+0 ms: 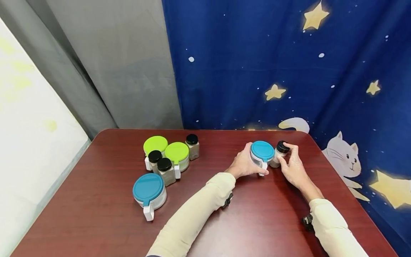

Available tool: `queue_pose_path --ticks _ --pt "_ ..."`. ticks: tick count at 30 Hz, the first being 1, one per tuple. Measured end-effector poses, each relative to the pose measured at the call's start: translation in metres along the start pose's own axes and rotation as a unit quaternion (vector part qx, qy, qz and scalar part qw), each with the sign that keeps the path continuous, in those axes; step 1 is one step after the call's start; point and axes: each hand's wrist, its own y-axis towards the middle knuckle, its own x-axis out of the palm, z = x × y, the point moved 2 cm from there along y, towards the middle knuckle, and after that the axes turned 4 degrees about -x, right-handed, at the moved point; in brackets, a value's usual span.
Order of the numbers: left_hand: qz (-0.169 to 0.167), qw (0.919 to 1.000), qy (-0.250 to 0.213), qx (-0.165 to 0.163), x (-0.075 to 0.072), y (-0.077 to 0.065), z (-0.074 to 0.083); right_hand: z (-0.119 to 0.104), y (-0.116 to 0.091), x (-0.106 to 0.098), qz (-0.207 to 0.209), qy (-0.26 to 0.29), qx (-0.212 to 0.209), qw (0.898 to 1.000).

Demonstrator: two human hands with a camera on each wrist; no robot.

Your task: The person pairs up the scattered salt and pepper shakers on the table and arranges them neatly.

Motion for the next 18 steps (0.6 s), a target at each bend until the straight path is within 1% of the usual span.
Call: queue_pose_path --ticks 3,7,10,13,15,16,17,18 --pt "0.000 1.0000 0.008 -0.001 0.000 0.000 -0.001 0.000 0.002 0.000 -0.003 -0.001 -0.001 1.000" --pt "0.016 0.9998 0.010 -0.003 -0.004 -0.002 -0.002 0.001 0.005 0.002 -0.012 -0.004 0.001 1.000" --pt "0.008 0.9999 0.007 -0.005 -0.004 -0.003 -0.003 0.002 0.006 0.001 -0.021 -0.009 0.005 1.000" --pt "-0.005 0.9998 -0.001 -0.017 -0.004 -0.007 -0.001 0.002 0.007 -0.003 -0.029 -0.017 -0.011 0.999" --pt "-0.009 0.9997 -0.003 -0.022 -0.007 -0.014 0.004 0.000 0.009 -0.010 -0.011 -0.016 -0.032 0.999" --pt "-0.009 0.9998 -0.002 -0.020 -0.010 -0.020 0.008 -0.003 0.009 -0.015 0.006 -0.004 -0.036 0.999" --pt "-0.009 0.9999 0.000 -0.012 -0.014 -0.027 0.013 -0.006 0.010 -0.022 0.030 0.002 -0.037 0.999" --pt "-0.011 0.9999 0.002 -0.003 -0.020 -0.037 0.018 -0.017 0.010 -0.030 0.056 0.010 -0.039 0.998"
